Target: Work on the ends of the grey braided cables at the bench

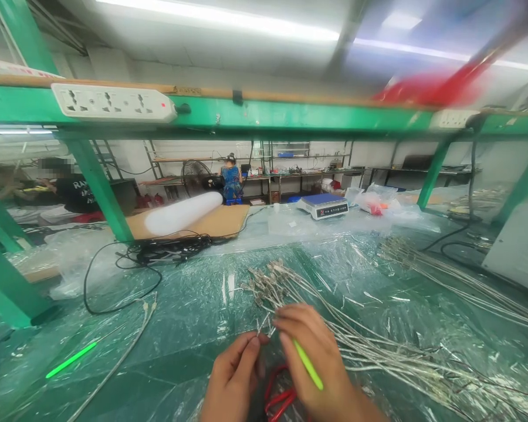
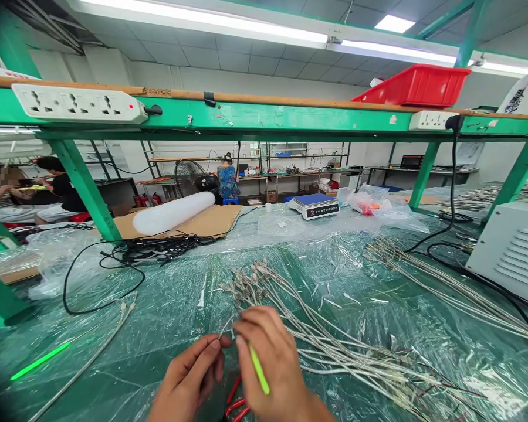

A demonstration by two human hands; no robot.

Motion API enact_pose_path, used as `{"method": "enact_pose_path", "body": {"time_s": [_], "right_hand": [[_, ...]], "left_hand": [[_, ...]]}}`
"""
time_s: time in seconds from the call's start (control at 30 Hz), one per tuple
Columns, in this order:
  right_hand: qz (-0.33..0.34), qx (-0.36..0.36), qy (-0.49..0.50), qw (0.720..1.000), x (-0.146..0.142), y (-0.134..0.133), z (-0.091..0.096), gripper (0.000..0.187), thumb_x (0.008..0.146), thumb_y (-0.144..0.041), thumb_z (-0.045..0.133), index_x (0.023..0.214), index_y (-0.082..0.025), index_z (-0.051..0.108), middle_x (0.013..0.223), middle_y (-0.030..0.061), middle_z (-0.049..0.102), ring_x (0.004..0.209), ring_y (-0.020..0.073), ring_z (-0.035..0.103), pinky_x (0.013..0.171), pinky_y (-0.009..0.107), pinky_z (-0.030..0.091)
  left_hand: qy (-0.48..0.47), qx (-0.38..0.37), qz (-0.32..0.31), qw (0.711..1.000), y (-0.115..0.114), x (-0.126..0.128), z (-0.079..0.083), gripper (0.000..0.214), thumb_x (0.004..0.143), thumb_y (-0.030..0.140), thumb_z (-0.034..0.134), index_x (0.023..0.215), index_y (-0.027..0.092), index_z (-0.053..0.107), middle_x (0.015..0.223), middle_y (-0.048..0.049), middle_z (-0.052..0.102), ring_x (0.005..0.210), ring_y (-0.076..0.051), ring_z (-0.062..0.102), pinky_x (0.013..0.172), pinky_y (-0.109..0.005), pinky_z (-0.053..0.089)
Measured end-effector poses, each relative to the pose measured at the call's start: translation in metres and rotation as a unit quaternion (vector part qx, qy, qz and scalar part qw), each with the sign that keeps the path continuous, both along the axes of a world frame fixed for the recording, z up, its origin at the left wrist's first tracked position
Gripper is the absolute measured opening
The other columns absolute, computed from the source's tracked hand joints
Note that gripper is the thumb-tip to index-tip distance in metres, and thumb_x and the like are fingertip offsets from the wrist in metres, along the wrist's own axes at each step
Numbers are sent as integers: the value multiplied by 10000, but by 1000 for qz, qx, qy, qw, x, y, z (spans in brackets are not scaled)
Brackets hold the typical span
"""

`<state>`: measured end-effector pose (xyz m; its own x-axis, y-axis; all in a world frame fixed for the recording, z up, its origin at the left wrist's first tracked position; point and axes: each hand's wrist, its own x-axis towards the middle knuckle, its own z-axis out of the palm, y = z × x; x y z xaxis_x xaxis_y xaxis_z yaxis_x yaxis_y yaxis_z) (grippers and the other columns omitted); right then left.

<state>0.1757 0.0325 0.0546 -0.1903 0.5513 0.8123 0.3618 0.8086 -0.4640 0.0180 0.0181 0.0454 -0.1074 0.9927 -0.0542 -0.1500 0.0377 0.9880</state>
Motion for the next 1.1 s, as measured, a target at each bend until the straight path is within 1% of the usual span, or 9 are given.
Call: {"method": "enact_pose_path", "body": {"time_s": [0.07,0.1,0.17,0.27,0.33,0.57,0.83,0.97,1.1], "right_hand": [[-49,-3,23,999,4,5,-3,312,876,-35,496,1123,-179,619,1086,121,619,1066,257,566,929,462,477],[-54,-3,29,998,5,6,-3,311,876,-34,494,1122,-180,618,1086,122,614,1070,258,562,931,466,472],[-24,4,24,999,4,4,-2,318,863,-32,504,1119,-182,617,1066,117,618,1057,257,566,922,462,478],[56,17,-6,998,-3,-4,3,323,829,-37,524,1093,-191,629,983,97,647,978,240,596,849,412,529],[79,12,-14,997,-8,-9,6,301,818,-41,527,1050,-195,640,929,83,662,925,228,611,804,382,550],[80,-10,-24,996,-10,-9,5,285,807,-34,534,1027,-183,636,927,71,670,905,211,610,800,357,552],[65,-17,-15,998,-12,-7,1,266,803,-27,533,998,-173,641,914,76,664,893,209,610,804,367,541],[82,-3,-22,996,-11,-8,0,288,781,-27,540,1003,-179,641,911,72,673,891,212,611,797,365,545],[96,-16,-28,995,-9,-8,1,264,768,-20,541,967,-158,646,882,76,669,879,208,610,805,370,540]], "left_hand": [[10,5,8,1000,1,1,-4,325,732,476,695,734,152,703,435,73,465,405,-87,287,396,-205,168],[13,6,12,1000,1,1,-5,337,730,482,695,752,146,709,439,69,474,403,-87,288,396,-205,166],[12,10,17,1000,2,0,-4,334,721,477,706,734,144,712,446,66,482,408,-87,297,397,-204,182],[-4,6,24,1000,1,-3,1,285,695,444,742,703,160,722,494,54,518,469,-108,374,426,-198,266],[-16,1,30,999,1,-4,5,260,675,432,763,690,174,731,546,41,565,521,-120,419,462,-196,321],[-23,8,35,999,1,-3,8,233,652,426,783,692,199,753,647,9,672,603,-145,498,498,-195,384],[-28,10,25,999,-2,-1,7,223,675,417,777,653,199,734,594,38,619,570,-124,458,535,-189,395],[-31,9,26,999,-2,-3,6,202,687,407,772,706,207,746,673,15,679,684,-163,529,582,-199,415],[-30,7,19,999,-4,-6,4,157,730,374,744,724,218,753,614,27,660,711,-169,543,658,-206,429]]}}
